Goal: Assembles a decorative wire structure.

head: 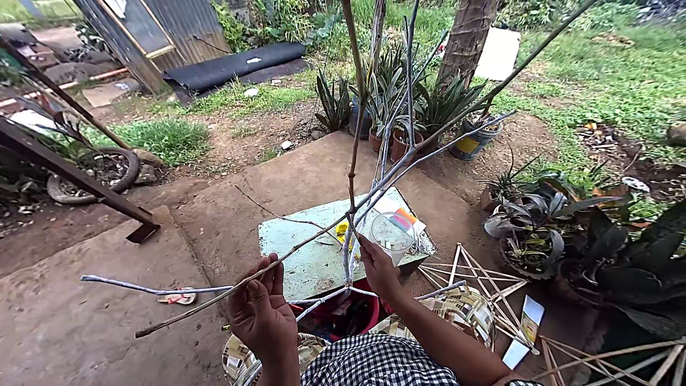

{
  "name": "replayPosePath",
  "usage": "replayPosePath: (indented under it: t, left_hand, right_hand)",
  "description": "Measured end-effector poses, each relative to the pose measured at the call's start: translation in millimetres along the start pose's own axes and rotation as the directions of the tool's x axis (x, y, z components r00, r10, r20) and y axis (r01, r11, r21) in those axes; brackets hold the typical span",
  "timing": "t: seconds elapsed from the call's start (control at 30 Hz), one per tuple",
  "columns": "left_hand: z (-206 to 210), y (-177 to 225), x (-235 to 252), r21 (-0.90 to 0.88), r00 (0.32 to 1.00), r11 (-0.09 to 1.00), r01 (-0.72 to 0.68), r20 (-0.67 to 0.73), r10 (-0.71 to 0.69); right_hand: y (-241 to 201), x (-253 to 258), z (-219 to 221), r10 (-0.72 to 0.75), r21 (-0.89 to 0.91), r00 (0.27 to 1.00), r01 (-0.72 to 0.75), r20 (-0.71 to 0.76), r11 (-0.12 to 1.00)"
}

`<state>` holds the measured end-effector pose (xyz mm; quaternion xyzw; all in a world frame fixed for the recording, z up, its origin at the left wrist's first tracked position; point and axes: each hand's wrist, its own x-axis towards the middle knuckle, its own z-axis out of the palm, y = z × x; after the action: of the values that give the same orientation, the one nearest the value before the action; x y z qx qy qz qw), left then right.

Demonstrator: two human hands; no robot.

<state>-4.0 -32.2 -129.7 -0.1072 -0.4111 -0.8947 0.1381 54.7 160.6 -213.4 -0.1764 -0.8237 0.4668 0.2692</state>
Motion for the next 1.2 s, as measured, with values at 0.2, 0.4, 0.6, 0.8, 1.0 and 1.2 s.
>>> replayPosePath:
  t: [0.2,0.4,0.6,0.8,1.0,1.2]
  left_hand:
    - [-5,-2,1,-0.011,1.000,1.000,-0.003,0.019,0.003]
    - [-5,-3,-2,-0.006,0.999,1.000,-0.013,0.043,0.013]
    - [-6,-4,-6,-0.037,0.995,0.998,-0.054,0.082,0.057]
    - [-7,-3,-7,-0.026,0.996,0.998,-0.051,0.076,0.052]
    - [-4,-3,-7,-0.038,0.996,0.998,-0.042,0.073,0.045]
    - [-4,-3,-8,-0.040,0.996,0.999,-0.034,0.081,0.038]
  right_hand:
    - [-1,-13,-16,0.001,-0.022,1.000,-0.001,0.015,1.000]
    - [-10,4,-27,-0.099,-0.206,0.995,0.092,-0.023,0.974]
    - [-30,-10,-35,-0.071,-0.291,0.994,0.093,0.085,0.952]
    - [-66,15,-74,-0.009,-0.617,0.988,0.105,0.156,0.780]
    - [-111,37,-92,0.093,-0.742,0.942,0.192,0.324,0.642]
    - [-149,62,-95,0.114,-0.820,0.926,0.257,0.361,0.511]
